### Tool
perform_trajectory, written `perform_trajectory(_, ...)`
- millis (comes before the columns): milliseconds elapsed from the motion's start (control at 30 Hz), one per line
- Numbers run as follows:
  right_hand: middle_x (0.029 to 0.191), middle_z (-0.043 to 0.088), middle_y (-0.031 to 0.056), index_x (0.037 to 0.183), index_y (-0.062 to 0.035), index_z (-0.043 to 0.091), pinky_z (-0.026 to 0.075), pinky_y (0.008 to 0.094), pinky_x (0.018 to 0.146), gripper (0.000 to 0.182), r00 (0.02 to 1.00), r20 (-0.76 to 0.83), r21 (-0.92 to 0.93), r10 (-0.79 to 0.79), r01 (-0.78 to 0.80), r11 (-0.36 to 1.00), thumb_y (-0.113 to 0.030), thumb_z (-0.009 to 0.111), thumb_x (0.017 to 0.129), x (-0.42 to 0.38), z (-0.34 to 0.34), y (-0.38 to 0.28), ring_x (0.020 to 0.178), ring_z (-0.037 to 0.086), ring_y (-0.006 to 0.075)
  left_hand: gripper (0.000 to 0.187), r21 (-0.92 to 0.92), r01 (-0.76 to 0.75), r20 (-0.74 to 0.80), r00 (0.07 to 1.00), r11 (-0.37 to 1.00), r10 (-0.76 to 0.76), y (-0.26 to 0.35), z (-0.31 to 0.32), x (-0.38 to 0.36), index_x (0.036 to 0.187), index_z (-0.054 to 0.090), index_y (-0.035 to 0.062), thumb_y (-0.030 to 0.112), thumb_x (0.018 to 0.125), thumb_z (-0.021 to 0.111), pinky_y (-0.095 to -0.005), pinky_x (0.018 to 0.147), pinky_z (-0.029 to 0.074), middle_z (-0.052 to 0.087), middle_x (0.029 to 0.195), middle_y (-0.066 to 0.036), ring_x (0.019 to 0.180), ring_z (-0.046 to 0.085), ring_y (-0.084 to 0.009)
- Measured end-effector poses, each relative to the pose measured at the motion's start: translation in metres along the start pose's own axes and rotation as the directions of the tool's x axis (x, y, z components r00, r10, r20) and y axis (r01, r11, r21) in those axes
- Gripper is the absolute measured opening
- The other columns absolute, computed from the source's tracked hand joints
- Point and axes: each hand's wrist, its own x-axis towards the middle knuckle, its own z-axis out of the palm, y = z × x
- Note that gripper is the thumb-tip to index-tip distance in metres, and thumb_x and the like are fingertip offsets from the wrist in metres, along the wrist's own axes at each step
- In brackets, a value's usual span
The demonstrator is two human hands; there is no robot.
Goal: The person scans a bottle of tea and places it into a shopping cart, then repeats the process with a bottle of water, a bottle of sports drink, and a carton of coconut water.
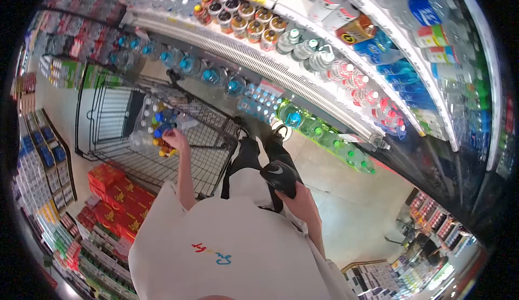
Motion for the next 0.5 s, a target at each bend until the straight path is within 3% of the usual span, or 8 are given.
perform_trajectory(133, 0.103, 0.071, 0.0201, 0.114, -0.0007, 0.065, 0.052, 0.0402, 0.086, 0.042, 0.994, -0.021, 0.125, -0.104, 0.106, 0.987, -0.030, 0.074, 0.086, 0.005, -0.024, 0.009, 0.100, 0.068, 0.0362, 0.033, -0.057, -0.190, 0.040, 0.981, 0.980, 0.192, 0.174, 0.026, -0.078, 0.122, 0.049, -0.0018, 0.006, 0.092, 0.062, -0.0351, 0.079, 0.048, 0.054, 0.104, -0.012, 0.090, 0.056, -0.0213)
perform_trajectory(167, 0.103, 0.071, 0.0193, 0.115, -0.0017, 0.065, 0.052, 0.0401, 0.086, 0.041, 0.992, -0.033, 0.129, -0.123, 0.127, 0.983, -0.029, 0.074, 0.086, 0.005, -0.032, 0.012, 0.100, 0.068, 0.0361, 0.034, -0.116, -0.308, 0.187, 0.927, 0.944, 0.325, 0.203, 0.046, -0.093, 0.122, 0.049, -0.0010, 0.007, 0.092, 0.064, -0.0330, 0.078, 0.049, 0.055, 0.104, -0.011, 0.090, 0.056, -0.0194)
perform_trajectory(200, 0.103, 0.071, 0.0193, 0.115, -0.0017, 0.065, 0.052, 0.0401, 0.086, 0.041, 0.991, -0.048, 0.148, -0.128, 0.134, 0.980, -0.029, 0.074, 0.086, 0.005, -0.037, 0.019, 0.100, 0.068, 0.0361, 0.035, -0.191, -0.410, 0.318, 0.834, 0.892, 0.451, 0.224, 0.072, -0.107, 0.122, 0.050, -0.0001, 0.008, 0.092, 0.066, -0.0309, 0.076, 0.049, 0.056, 0.103, -0.009, 0.090, 0.057, -0.0175)
perform_trajectory(300, 0.104, 0.071, 0.0192, 0.116, -0.0023, 0.065, 0.051, 0.0403, 0.087, 0.041, 0.990, -0.054, 0.223, -0.128, 0.137, 0.965, -0.029, 0.074, 0.086, 0.007, -0.052, 0.041, 0.101, 0.067, 0.0362, 0.039, -0.453, -0.248, 0.703, 0.491, 0.856, 0.514, 0.267, 0.188, -0.135, 0.122, 0.050, 0.0006, 0.010, 0.090, 0.070, -0.0265, 0.076, 0.051, 0.062, 0.094, -0.005, 0.084, 0.060, -0.0150)
perform_trajectory(333, 0.103, 0.071, 0.0194, 0.115, -0.0020, 0.065, 0.052, 0.0402, 0.086, 0.041, 0.990, -0.065, 0.243, -0.126, 0.138, 0.960, -0.028, 0.074, 0.085, 0.007, -0.059, 0.048, 0.101, 0.067, 0.0364, 0.041, -0.361, -0.397, 0.774, 0.378, 0.844, 0.509, 0.301, 0.220, -0.153, 0.122, 0.050, 0.0000, 0.012, 0.089, 0.071, -0.0280, 0.072, 0.053, 0.064, 0.095, -0.007, 0.084, 0.062, -0.0146)
perform_trajectory(367, 0.102, 0.071, 0.0195, 0.114, -0.0017, 0.065, 0.052, 0.0402, 0.085, 0.040, 0.990, -0.072, 0.264, -0.122, 0.137, 0.955, -0.028, 0.074, 0.085, 0.006, -0.064, 0.055, 0.100, 0.068, 0.0365, 0.047, -0.451, -0.489, 0.761, 0.226, 0.746, 0.608, 0.317, 0.263, -0.161, 0.124, 0.049, -0.0004, 0.014, 0.087, 0.074, -0.0295, 0.069, 0.055, 0.066, 0.100, -0.011, 0.089, 0.065, -0.0163)
perform_trajectory(433, 0.099, 0.071, 0.0197, 0.112, -0.0013, 0.065, 0.052, 0.0407, 0.082, 0.039, 0.985, -0.126, 0.291, -0.120, 0.152, 0.945, -0.028, 0.074, 0.085, 0.006, -0.072, 0.076, 0.097, 0.068, 0.0372, 0.058, -0.437, -0.503, 0.819, 0.120, 0.746, 0.561, 0.368, 0.331, -0.186, 0.127, 0.047, -0.0018, 0.021, 0.085, 0.079, -0.0310, 0.079, 0.054, 0.067, 0.107, -0.014, 0.094, 0.066, -0.0182)
perform_trajectory(500, 0.096, 0.071, 0.0199, 0.110, -0.0010, 0.065, 0.052, 0.0412, 0.080, 0.038, 0.978, -0.177, 0.314, -0.106, 0.159, 0.936, -0.027, 0.075, 0.085, 0.005, -0.078, 0.097, 0.095, 0.068, 0.0380, 0.074, -0.409, -0.490, 0.799, 0.216, 0.770, 0.562, 0.413, 0.375, -0.216, 0.129, 0.043, -0.0012, 0.028, 0.077, 0.086, -0.0338, 0.080, 0.054, 0.064, 0.111, -0.017, 0.099, 0.064, -0.0221)
